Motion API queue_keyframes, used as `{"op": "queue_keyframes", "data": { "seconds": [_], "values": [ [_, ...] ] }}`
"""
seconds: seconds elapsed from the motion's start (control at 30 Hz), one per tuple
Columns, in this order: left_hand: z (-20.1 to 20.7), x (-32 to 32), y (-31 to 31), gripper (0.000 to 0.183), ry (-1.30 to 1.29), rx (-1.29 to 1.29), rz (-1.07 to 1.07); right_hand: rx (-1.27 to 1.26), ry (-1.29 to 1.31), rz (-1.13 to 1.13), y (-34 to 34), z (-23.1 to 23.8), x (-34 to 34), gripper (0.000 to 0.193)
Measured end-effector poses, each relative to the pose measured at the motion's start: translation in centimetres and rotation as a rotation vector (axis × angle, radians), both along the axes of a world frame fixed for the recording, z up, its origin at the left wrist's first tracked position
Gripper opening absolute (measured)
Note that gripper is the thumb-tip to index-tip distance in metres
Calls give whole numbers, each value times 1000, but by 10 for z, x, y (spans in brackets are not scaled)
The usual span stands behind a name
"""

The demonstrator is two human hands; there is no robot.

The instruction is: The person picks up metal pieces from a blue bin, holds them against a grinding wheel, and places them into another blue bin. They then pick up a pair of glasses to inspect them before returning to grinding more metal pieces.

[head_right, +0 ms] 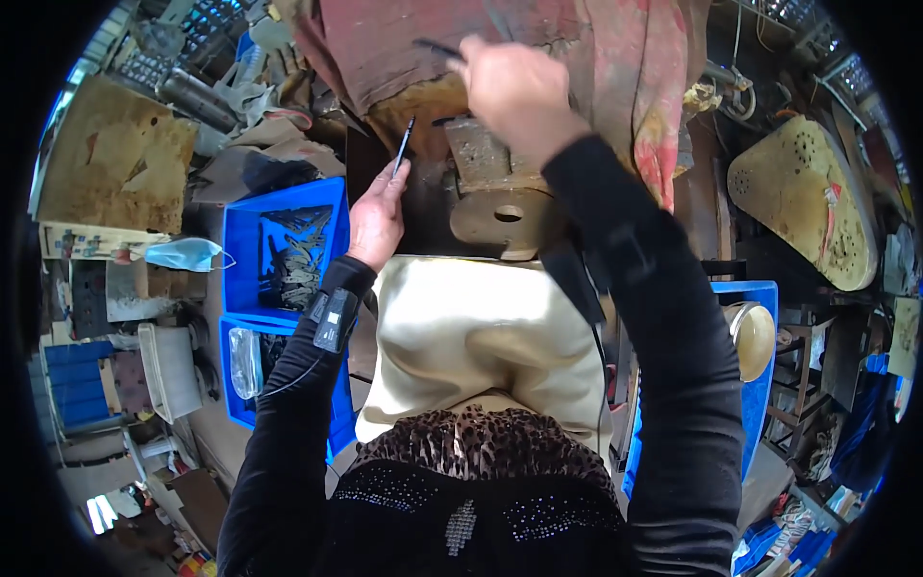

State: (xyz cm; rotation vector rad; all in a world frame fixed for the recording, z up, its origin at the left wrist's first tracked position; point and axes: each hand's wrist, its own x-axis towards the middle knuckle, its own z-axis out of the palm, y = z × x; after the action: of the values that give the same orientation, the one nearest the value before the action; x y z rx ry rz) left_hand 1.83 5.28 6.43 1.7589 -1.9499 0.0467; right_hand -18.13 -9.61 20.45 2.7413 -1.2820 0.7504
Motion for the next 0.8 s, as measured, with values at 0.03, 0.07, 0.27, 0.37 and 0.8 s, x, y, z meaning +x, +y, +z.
{"op": "queue_keyframes", "data": {
  "seconds": [0.03, 0.07, 0.27, 0.37, 0.8],
  "values": [
    [1, -3, 0, 63, 4, -7, -1, 17, 42, -41, -18, 4, 6, 28],
    [3, -3, 2, 64, -11, 12, 19, 13, 44, -33, -34, 3, 13, 28],
    [10, -6, 7, 64, -50, 32, 53, 85, 133, -55, -72, -1, 31, 34],
    [6, -7, 5, 63, -32, 36, 59, 67, 141, -41, -87, -4, 29, 36],
    [-3, -3, 6, 59, -7, 4, 63, 44, 102, -68, -60, 10, 39, 28]
  ]
}}
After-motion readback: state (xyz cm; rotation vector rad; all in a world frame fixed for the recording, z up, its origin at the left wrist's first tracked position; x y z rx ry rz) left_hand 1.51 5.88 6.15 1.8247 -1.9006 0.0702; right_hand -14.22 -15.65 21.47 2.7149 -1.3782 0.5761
